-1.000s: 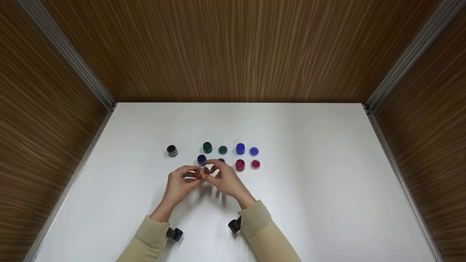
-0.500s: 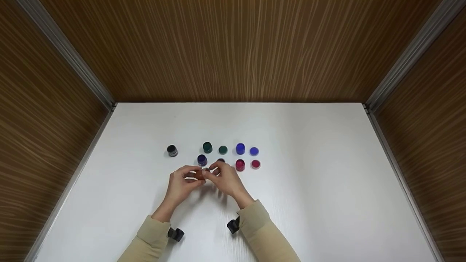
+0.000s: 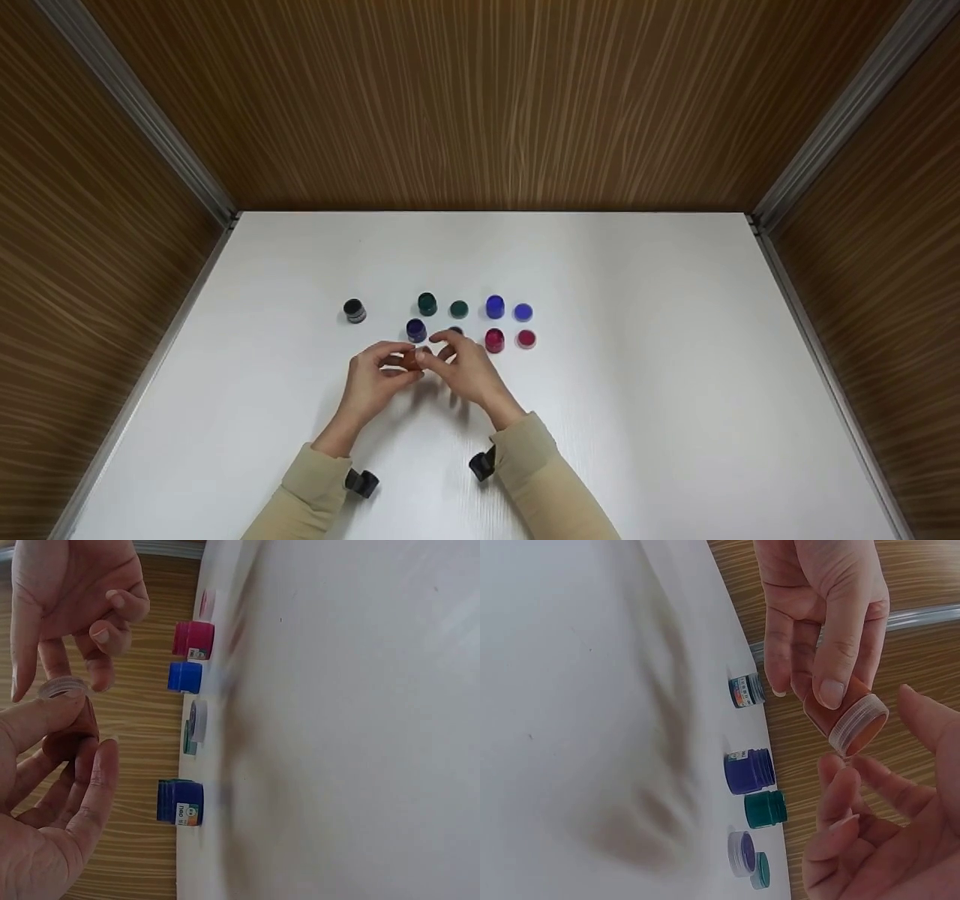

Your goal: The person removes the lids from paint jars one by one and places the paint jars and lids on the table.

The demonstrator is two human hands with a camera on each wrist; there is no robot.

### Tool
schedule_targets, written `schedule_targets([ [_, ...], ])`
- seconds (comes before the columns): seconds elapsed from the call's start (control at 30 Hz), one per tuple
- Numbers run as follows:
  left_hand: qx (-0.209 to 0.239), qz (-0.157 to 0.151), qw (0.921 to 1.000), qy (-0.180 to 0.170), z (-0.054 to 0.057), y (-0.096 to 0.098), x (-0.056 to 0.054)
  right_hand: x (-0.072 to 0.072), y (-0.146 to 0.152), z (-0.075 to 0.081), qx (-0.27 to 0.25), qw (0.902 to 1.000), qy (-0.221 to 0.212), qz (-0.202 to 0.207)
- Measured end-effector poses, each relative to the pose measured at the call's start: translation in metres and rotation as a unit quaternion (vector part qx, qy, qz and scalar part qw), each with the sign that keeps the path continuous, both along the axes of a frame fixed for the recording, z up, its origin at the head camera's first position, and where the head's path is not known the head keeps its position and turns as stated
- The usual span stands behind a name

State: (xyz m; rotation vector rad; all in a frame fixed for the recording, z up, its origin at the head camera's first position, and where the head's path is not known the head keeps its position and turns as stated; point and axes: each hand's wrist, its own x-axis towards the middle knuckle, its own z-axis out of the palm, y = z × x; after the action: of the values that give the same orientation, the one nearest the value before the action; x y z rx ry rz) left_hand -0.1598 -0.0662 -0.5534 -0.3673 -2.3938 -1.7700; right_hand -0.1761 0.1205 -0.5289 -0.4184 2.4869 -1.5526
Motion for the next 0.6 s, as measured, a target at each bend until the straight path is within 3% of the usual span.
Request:
schedule_targets([
  [0.3,-0.004,-0.002,1.0000,-0.005,-0.0006,-0.0001,-0.0005,0.0009,0.0002,-0.0018,-0.024,0.9996,0.001,0.011],
  [0.6,0.001,0.005,1.0000,0.001,-0.0017,-0.0038,0.0010,0.0019,-0.0010,-0.0021,-0.009,0.9996,-0.004,0.025],
])
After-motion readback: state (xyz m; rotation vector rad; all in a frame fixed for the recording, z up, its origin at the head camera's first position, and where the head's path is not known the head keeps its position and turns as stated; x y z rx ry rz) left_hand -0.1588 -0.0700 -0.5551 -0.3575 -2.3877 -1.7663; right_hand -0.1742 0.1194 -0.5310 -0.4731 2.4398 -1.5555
